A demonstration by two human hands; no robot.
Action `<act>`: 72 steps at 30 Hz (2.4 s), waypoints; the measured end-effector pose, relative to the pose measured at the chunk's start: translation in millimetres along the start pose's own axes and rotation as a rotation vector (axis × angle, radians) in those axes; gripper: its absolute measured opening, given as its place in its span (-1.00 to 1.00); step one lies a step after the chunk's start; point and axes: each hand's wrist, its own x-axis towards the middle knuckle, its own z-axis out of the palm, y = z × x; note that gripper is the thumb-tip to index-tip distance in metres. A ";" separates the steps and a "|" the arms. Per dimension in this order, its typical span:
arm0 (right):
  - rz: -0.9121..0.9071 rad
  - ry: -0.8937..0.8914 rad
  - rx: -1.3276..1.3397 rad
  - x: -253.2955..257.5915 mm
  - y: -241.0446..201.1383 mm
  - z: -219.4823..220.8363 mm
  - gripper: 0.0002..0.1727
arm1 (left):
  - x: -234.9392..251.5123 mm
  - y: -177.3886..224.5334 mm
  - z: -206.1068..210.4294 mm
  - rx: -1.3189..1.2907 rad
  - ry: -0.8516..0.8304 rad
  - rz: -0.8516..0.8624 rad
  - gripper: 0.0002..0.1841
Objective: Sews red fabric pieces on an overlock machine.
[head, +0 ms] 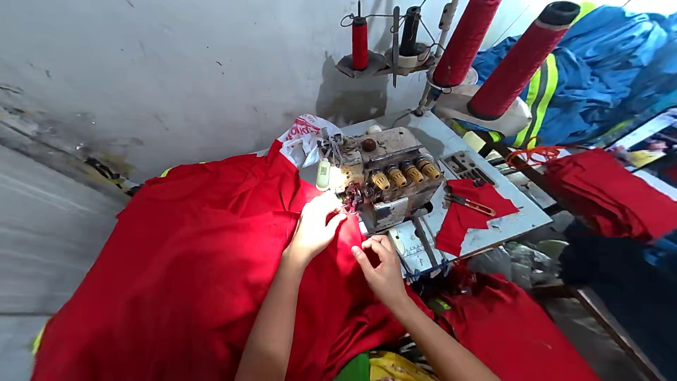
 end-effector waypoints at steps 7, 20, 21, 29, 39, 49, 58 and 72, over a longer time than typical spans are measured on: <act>-0.054 0.094 0.087 -1.8 10.0 6.3 -0.74 | -5.8 -6.7 5.6 -0.067 -0.007 -0.003 -0.74; -0.132 0.140 0.125 -13.2 24.1 -2.4 -0.69 | -30.0 10.4 6.6 0.038 0.000 -0.004 -0.73; -0.134 0.139 0.129 -12.1 24.4 -2.0 -0.69 | -29.3 10.3 7.3 0.046 0.007 -0.011 -0.72; -0.146 0.127 0.129 -7.7 26.4 -2.1 -0.70 | -30.1 10.3 9.8 0.113 0.058 0.022 -0.78; -0.060 0.079 0.256 -13.9 23.6 -6.1 -0.74 | -48.2 23.0 11.5 0.217 0.058 0.065 -0.71; -0.050 0.105 0.227 13.1 25.2 -3.0 -0.75 | -28.5 15.1 9.9 0.178 -0.014 -0.060 -0.65; -0.320 -0.018 0.340 -25.4 -38.9 -24.4 -0.64 | -73.5 61.4 -29.8 -0.032 0.343 0.323 -0.87; 0.088 0.112 0.121 5.9 3.4 3.7 -0.67 | -5.6 3.2 19.9 -0.079 0.241 0.052 -0.75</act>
